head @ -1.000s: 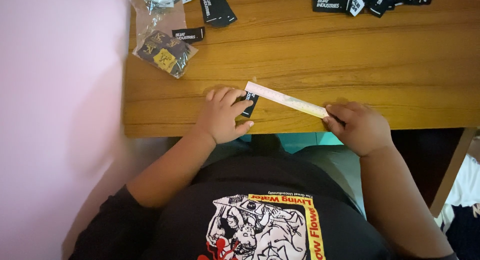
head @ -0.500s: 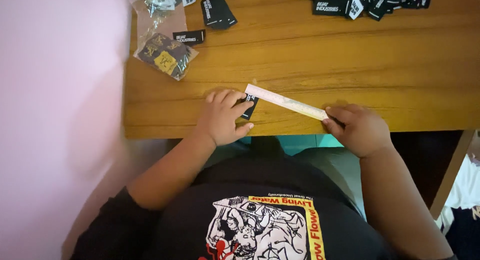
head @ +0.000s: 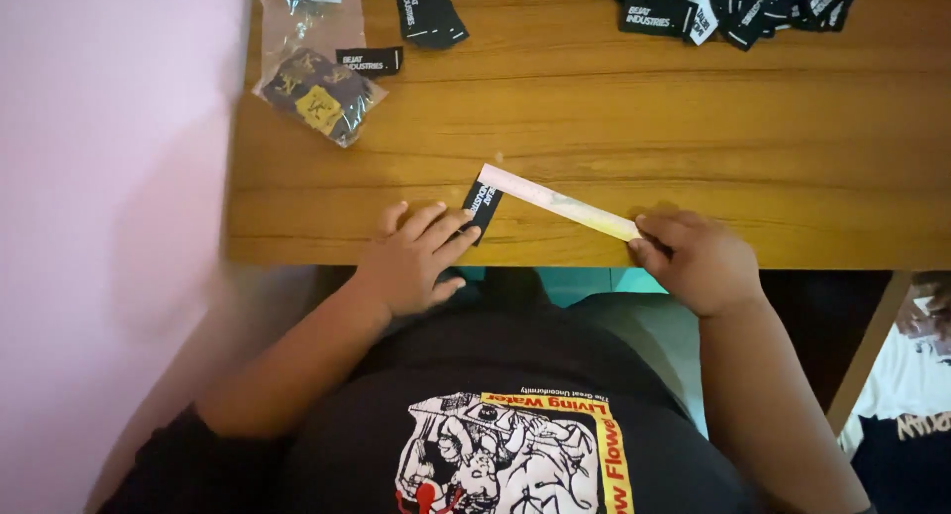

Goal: The person is using a ruler to measure the length of various clothing labels on a wooden table.

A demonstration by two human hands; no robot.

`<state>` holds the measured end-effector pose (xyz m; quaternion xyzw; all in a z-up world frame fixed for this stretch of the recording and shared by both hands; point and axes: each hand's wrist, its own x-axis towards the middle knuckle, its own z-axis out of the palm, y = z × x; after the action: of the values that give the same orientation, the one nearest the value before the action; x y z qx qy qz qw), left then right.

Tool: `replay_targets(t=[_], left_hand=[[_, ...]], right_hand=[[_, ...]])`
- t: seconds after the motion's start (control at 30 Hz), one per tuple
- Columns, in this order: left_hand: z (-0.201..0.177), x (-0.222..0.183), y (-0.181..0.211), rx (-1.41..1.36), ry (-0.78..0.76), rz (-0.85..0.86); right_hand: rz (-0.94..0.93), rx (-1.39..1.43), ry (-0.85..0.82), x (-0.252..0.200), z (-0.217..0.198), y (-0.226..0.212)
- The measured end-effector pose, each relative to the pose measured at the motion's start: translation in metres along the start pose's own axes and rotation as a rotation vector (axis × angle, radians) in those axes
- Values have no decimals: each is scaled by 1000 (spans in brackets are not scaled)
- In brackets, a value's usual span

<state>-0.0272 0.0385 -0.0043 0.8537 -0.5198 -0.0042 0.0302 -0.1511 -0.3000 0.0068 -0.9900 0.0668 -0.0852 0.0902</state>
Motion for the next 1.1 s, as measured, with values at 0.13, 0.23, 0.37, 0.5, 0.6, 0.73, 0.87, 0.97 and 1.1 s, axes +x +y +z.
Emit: replay_targets(t=[0.13,0.23,0.37,0.5,0.6,0.73,0.87,0.97,1.1], left_hand=[[-6,-5,3,9,-22,-2],[3,-9,1,0,3,-23],[20,-6,-4,-169,331,-106],[-3,3,-1,-764,309,-598],[-43,2,-3,-1434,450,-846],[-18,23,-19,-2123,474,-811],[-2,35,-27,-1996,362,-1196],[-1,31,-31,-1989,246,-1157],[-5,26,-27,-1868,106,-1088]], right_hand=[[-78,-28,82,-2,8,5],[-93,-32,165,-2,12,6],[-38,-89,83,-4,7,3],[220,-45,-329,6,-18,-14],[223,21,-249,7,-24,-17],[260,33,-229,6,-12,-7],[254,29,-197,1,-9,-7],[222,48,-151,-1,-11,-8],[154,-40,42,-11,5,-9]])
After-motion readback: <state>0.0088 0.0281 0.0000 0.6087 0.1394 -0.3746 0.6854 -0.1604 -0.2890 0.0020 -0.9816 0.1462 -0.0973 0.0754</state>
